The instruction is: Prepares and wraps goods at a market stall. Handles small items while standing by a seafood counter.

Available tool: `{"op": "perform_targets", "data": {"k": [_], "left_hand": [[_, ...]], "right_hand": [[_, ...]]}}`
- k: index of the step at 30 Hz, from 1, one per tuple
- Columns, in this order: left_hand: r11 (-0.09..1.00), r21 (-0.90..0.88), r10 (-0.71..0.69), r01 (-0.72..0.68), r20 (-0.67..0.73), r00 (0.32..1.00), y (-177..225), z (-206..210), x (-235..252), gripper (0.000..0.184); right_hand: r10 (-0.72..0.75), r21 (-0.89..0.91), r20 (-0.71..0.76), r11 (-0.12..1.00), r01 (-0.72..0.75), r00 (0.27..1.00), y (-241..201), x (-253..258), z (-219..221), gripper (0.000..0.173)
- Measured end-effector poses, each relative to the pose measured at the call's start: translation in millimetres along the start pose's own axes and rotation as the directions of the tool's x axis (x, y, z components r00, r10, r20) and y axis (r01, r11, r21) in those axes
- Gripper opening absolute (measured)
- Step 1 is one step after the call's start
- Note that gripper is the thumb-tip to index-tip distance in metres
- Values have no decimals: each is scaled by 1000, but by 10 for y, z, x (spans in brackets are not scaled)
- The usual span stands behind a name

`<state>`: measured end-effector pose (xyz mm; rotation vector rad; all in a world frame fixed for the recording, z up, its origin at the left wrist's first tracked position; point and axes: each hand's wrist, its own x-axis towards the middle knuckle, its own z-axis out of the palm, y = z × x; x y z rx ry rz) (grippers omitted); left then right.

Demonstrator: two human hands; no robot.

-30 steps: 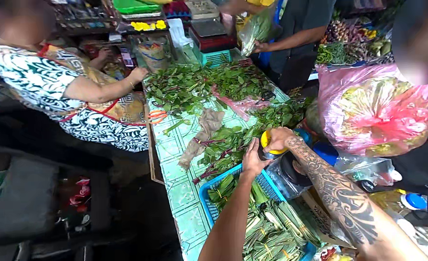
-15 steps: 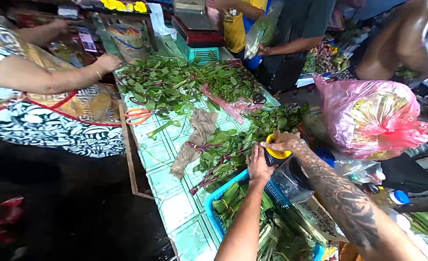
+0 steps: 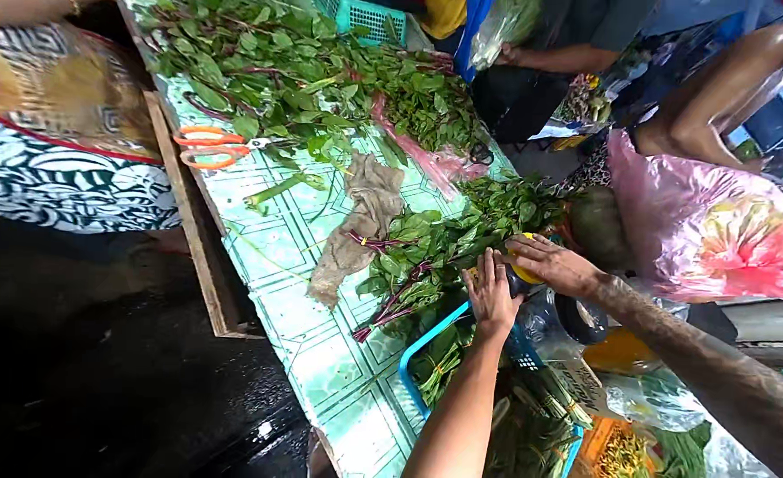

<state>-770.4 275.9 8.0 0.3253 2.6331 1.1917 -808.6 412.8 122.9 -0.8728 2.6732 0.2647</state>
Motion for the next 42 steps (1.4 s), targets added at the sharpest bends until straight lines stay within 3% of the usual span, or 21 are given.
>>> {"op": "perform_targets", "data": {"k": [2, 4, 7, 9, 10, 11, 12, 14, 16, 17, 19, 22, 24, 25, 27, 29, 32, 34, 37, 40, 42], "left_hand": [[1000, -6, 7, -7, -26, 1000, -22, 34, -1, 101], [1000, -25, 10, -12, -52, 999, -26, 83, 16, 102], [999, -29, 35, -38, -89, 995, -34, 113, 24, 105], [998, -34, 42, -45, -74, 996, -31, 90, 28, 106], [999, -35, 38, -41, -76, 996, -31, 97, 33, 106], [999, -39, 33, -37, -84, 996, -30, 110, 33, 106], [999, -41, 29, -33, -85, 996, -30, 116, 34, 106], [998, -50, 20, -23, -63, 998, -37, 93, 51, 105], [997, -73, 16, -20, -60, 998, -49, 64, 61, 103], [997, -74, 18, -21, -48, 999, -45, 68, 54, 102], [998, -62, 24, -27, -42, 999, -18, 103, 39, 105], [998, -48, 27, -31, -71, 997, -18, 101, 56, 106], [997, -70, 37, -43, -74, 997, -39, 82, 41, 99], [996, -73, 41, -46, -70, 997, -44, 85, 32, 96], [997, -70, 40, -44, -64, 997, -43, 83, 46, 99], [998, -55, 36, -39, -51, 998, -42, 83, 65, 101], [999, -32, 35, -36, -46, 998, -26, 83, 69, 100], [999, -26, 37, -38, -48, 998, -16, 86, 72, 103], [999, -30, 32, -33, -36, 999, -33, 75, 95, 105], [997, -65, 40, -42, -21, 999, -70, 81, 87, 105], [958, -280, 27, -61, -122, 992, -57, -36, 24, 91]], "right_hand": [[203, 162, 28, 965, -205, 979, -11, 42, -112, 94], [413, 235, 30, 882, -408, 910, 35, 171, -216, 101], [670, 88, 245, 704, -705, 700, 88, 417, -291, 112], [735, -1, 384, 606, -795, 559, 94, 533, -273, 112], [735, -12, 408, 598, -802, 542, 101, 552, -250, 106], [704, 6, 399, 639, -769, 588, 112, 518, -227, 96], [632, 62, 375, 713, -699, 678, 125, 434, -215, 86], [388, 283, 271, 843, -458, 881, 125, 220, -290, 92], [232, 484, 110, 837, -256, 967, 142, 100, -461, 76], [258, 503, 22, 832, -233, 966, 163, 61, -493, 61], [430, 454, -9, 806, -379, 903, 223, 80, -489, 44], [695, 234, 221, 643, -729, 684, 213, 368, -310, 83], [729, 177, 302, 590, -788, 614, -50, 468, -260, 92], [703, 206, 277, 622, -755, 655, -128, 453, -250, 84], [554, 300, 102, 775, -557, 826, -77, 392, -220, 67], [387, 278, 23, 883, -378, 922, 90, 398, -155, 75], [421, 204, 228, 861, -466, 878, 184, 341, -105, 102], [460, 196, 272, 833, -517, 845, 255, 298, -56, 105], [467, 267, 122, 834, -482, 876, 266, 225, -165, 100], [473, 410, -116, 824, -392, 874, 67, -44, -598, 99], [511, 586, -203, 747, -315, 835, -145, -241, -790, 97]]}}
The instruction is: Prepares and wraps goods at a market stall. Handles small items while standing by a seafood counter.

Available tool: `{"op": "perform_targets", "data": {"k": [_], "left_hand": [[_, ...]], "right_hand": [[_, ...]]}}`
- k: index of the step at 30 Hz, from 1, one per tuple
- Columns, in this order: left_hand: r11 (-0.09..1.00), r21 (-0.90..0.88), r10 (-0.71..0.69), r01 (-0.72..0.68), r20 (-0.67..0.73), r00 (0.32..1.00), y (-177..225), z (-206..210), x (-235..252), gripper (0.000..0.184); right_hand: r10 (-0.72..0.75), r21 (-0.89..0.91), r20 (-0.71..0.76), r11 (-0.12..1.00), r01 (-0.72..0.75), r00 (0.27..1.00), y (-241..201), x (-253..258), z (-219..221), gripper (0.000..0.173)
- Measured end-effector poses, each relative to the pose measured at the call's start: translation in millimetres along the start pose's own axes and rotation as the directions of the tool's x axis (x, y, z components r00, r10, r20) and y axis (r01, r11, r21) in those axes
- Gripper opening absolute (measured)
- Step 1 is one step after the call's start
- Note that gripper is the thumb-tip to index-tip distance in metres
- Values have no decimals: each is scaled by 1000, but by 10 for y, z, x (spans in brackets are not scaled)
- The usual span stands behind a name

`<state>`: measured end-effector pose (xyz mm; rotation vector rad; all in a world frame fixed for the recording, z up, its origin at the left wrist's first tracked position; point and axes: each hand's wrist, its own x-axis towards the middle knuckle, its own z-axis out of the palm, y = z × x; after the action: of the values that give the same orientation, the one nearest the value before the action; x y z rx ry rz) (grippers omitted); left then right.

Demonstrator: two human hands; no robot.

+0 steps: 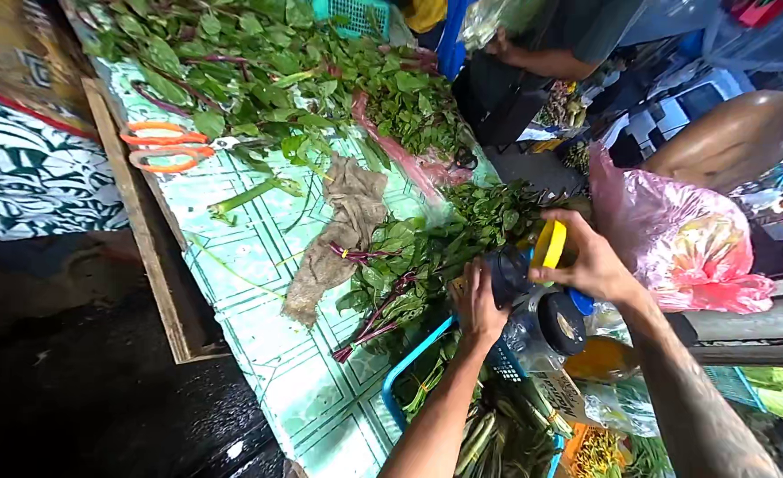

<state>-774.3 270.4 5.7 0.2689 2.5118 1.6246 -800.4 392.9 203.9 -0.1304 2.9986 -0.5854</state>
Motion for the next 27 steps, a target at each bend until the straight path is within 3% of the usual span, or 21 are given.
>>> {"op": "perform_targets", "data": {"k": [2, 3, 4, 5, 6, 7, 8, 9, 11, 13, 15, 16, 18, 21, 25, 26, 27], "left_hand": [[894, -448, -63, -3, -133, 989, 166, -242, -246, 65], [716, -696, -154, 53, -84, 985, 285, -407, -446, 54], [441, -877, -255, 194, 85, 963, 394, -590, -645, 49], [88, -932, -298, 352, 312, 902, 455, -769, -803, 53], [-252, -865, -271, 433, 493, 827, 444, -912, -914, 68], [-490, -760, -229, 427, 585, 778, 380, -984, -999, 81], [-614, -691, -183, 382, 595, 782, 274, -1007, -1071, 86], [-683, -648, -107, 337, 545, 831, 132, -1015, -1118, 86], [-705, -632, 24, 323, 434, 900, -144, -1074, -1156, 87], [-659, -656, 106, 367, 401, 910, -388, -1198, -1191, 96], [-616, -685, 85, 390, 434, 897, -543, -1367, -1260, 102], [-606, -690, 67, 395, 451, 890, -598, -1439, -1316, 102], [-604, -695, 25, 391, 473, 881, -655, -1545, -1432, 98], [-550, -755, -20, 357, 440, 898, -708, -1598, -1614, 93], [-498, -810, -28, 310, 373, 927, -827, -1638, -1764, 89], [-493, -816, -33, 303, 365, 930, -847, -1645, -1785, 90], [-498, -814, -28, 298, 359, 933, -862, -1639, -1798, 90]], "right_hand": [[23, 304, -18, 952, -16, 1000, -168, -282, 47, 92], [17, 420, 1, 907, -15, 1000, -222, -426, 133, 92], [-5, 504, 33, 863, -12, 999, -262, -557, 255, 93], [-40, 551, 81, 834, -11, 996, -303, -663, 392, 93], [-71, 567, 142, 823, -23, 987, -343, -749, 528, 90], [-103, 552, 206, 834, -29, 973, -385, -818, 656, 85], [-132, 500, 267, 866, -20, 955, -419, -872, 756, 78], [-150, 428, 323, 904, -3, 935, -435, -900, 815, 71], [-161, 338, 344, 940, 38, 925, -417, -902, 820, 60], [-89, 290, 181, 956, 34, 979, -330, -765, 725, 40], [75, 112, 70, 990, -83, 995, -197, -443, 625, 28], [163, 20, 98, 986, -165, 982, -101, -239, 609, 27], [294, -92, 288, 956, -280, 911, 218, 192, 703, 28], [395, -167, 545, 915, -366, 739, 618, 581, 1003, 30], [661, -420, 376, 746, -517, 649, 656, 482, 1265, 42], [681, -484, 340, 718, -500, 648, 658, 451, 1314, 42], [666, -534, 279, 706, -465, 691, 623, 369, 1355, 42]]}}
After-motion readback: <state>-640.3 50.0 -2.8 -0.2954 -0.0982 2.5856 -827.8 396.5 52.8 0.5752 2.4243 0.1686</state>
